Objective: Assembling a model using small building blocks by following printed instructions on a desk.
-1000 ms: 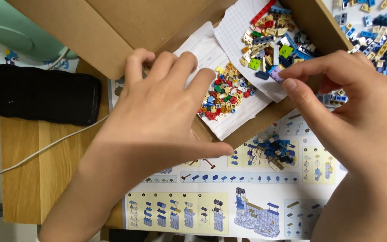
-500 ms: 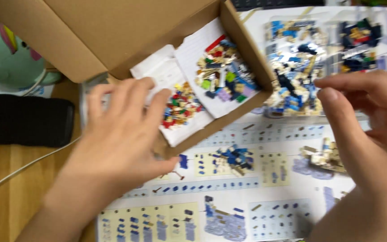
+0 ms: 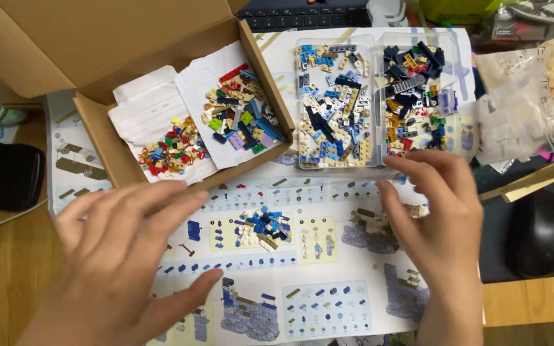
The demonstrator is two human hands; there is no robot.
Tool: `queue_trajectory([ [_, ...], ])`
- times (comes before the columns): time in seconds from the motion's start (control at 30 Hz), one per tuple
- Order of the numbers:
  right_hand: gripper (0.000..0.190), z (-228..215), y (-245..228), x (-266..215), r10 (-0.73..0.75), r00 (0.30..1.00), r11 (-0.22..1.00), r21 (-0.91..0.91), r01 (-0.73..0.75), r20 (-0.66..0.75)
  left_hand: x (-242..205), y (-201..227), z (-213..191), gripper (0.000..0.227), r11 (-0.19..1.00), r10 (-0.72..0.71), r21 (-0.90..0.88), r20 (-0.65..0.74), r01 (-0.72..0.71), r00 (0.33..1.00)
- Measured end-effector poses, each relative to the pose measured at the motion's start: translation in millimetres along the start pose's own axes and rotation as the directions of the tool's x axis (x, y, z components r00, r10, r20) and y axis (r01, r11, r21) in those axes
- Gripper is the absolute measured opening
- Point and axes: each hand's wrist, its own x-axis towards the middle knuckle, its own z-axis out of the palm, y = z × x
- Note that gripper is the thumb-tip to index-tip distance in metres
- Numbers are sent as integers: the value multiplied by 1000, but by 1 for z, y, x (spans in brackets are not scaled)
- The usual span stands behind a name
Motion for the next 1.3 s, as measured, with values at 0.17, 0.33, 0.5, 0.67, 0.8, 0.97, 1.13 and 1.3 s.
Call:
queue_trajectory([
  [0.17, 25, 16, 6, 0, -54, 997, 998, -10, 55, 56, 2, 36, 18, 56, 966, 57, -254, 8, -53, 998],
  [0.33, 11, 32, 19, -3, -215, 969, 974, -102, 204, -123, -2, 60, 39, 44, 930, 109, -353, -1, -102, 994],
  [0.5, 14, 34, 26, -5, -268, 934, 961, -138, 241, -235, -11, 80, 62, 38, 873, 76, -484, 5, -64, 997],
  [0.67, 9, 15, 21, -4, -307, 909, 948, -178, 265, -281, -28, 95, 71, 34, 842, 99, -535, 35, -65, 995],
  [0.8, 8, -20, 1, -17, -342, 905, 933, -207, 294, -253, -44, 100, 66, 36, 808, 31, -588, 110, 40, 994],
  [0.97, 8, -55, -37, -81, -329, 923, 942, -139, 306, -199, -67, 102, 68, 48, 542, -266, -797, 138, 266, 954],
  [1.13, 15, -64, -68, -166, -321, 931, 944, 14, 328, -174, -95, 94, 90, 54, -11, -588, -999, 37, 38, 808],
  [1.3, 16, -73, -80, -230, -324, 946, 897, 312, 315, -24, -129, 98, 62, 79, -551, -380, -824, 388, 131, 840],
])
